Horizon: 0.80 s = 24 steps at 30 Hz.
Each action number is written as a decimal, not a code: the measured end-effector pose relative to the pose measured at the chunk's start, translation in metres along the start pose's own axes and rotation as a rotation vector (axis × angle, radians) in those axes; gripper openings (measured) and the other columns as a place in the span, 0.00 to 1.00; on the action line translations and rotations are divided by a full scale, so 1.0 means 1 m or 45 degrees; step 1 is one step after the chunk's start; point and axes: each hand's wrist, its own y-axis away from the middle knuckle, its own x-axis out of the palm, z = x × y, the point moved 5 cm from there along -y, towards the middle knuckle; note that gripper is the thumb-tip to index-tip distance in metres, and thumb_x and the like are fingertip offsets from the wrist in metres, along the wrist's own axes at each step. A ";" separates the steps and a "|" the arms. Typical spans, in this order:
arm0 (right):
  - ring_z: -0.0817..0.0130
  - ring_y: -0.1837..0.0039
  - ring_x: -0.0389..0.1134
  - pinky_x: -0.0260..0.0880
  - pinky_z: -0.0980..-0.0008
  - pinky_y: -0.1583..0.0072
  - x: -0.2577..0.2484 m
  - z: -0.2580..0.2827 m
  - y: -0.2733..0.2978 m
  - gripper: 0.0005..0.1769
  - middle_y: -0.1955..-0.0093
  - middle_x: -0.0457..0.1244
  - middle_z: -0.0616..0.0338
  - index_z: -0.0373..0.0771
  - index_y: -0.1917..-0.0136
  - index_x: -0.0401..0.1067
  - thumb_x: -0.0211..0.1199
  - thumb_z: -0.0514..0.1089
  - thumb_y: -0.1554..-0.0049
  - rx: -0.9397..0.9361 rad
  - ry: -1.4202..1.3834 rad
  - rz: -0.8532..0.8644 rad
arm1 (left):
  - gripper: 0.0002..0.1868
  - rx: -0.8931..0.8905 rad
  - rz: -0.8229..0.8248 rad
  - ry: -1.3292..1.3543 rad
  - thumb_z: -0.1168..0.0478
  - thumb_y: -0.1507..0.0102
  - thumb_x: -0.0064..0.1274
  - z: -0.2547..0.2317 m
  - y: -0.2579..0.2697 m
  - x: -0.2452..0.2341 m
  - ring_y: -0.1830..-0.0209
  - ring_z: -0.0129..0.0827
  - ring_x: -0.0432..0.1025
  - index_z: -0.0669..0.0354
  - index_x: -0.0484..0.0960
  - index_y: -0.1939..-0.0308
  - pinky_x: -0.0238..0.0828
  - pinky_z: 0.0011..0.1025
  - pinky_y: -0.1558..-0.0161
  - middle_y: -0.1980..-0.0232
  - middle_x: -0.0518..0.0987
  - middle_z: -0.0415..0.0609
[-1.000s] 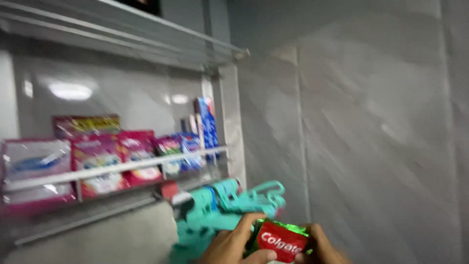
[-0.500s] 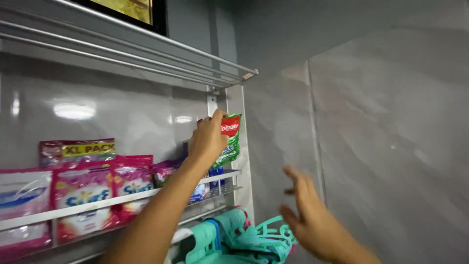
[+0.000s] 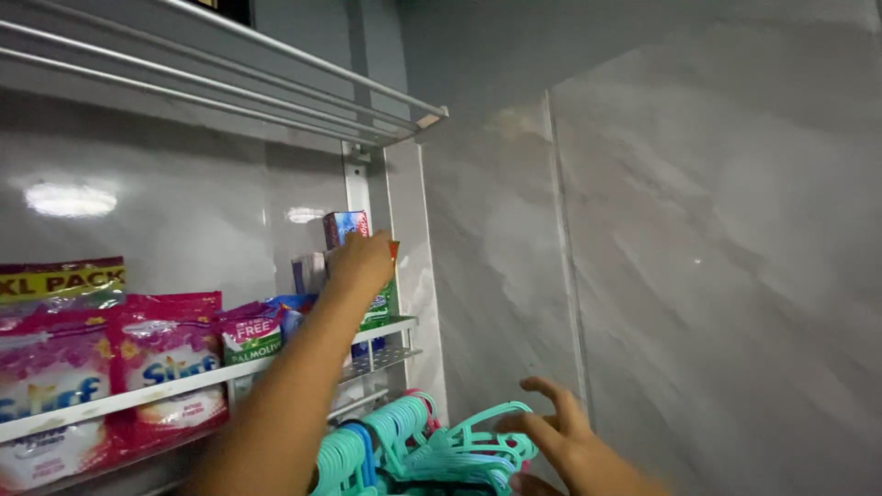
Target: Organizing various toiletries from a blue bag onto a bathroom shelf.
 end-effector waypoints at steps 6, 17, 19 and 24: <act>0.49 0.22 0.57 0.63 0.51 0.30 0.010 -0.012 0.006 0.26 0.20 0.47 0.47 0.49 0.33 0.72 0.72 0.51 0.43 -0.102 0.012 -0.009 | 0.24 0.017 0.342 -0.114 0.60 0.39 0.56 0.018 -0.024 0.056 0.42 0.59 0.75 0.60 0.76 0.39 0.74 0.51 0.41 0.42 0.78 0.67; 0.57 0.24 0.60 0.62 0.56 0.26 0.006 0.022 0.021 0.28 0.19 0.42 0.51 0.50 0.31 0.70 0.66 0.59 0.42 0.004 0.016 0.226 | 0.14 0.270 -0.063 -0.974 0.59 0.32 0.45 -0.007 0.027 0.027 0.31 0.47 0.66 0.48 0.86 0.48 0.60 0.55 0.40 0.43 0.81 0.45; 0.56 0.25 0.61 0.62 0.56 0.26 0.010 0.017 0.024 0.28 0.18 0.38 0.49 0.49 0.32 0.70 0.65 0.61 0.41 0.031 0.014 0.282 | 0.16 0.119 0.083 -0.698 0.56 0.31 0.44 0.002 0.018 0.035 0.35 0.49 0.67 0.44 0.86 0.46 0.56 0.54 0.42 0.40 0.80 0.49; 0.55 0.26 0.63 0.61 0.54 0.26 0.004 0.025 0.039 0.26 0.18 0.38 0.46 0.48 0.33 0.71 0.64 0.61 0.39 0.016 0.084 0.322 | 0.18 0.184 0.222 -0.951 0.55 0.31 0.43 0.003 0.015 0.049 0.29 0.45 0.62 0.46 0.85 0.43 0.55 0.52 0.41 0.35 0.77 0.46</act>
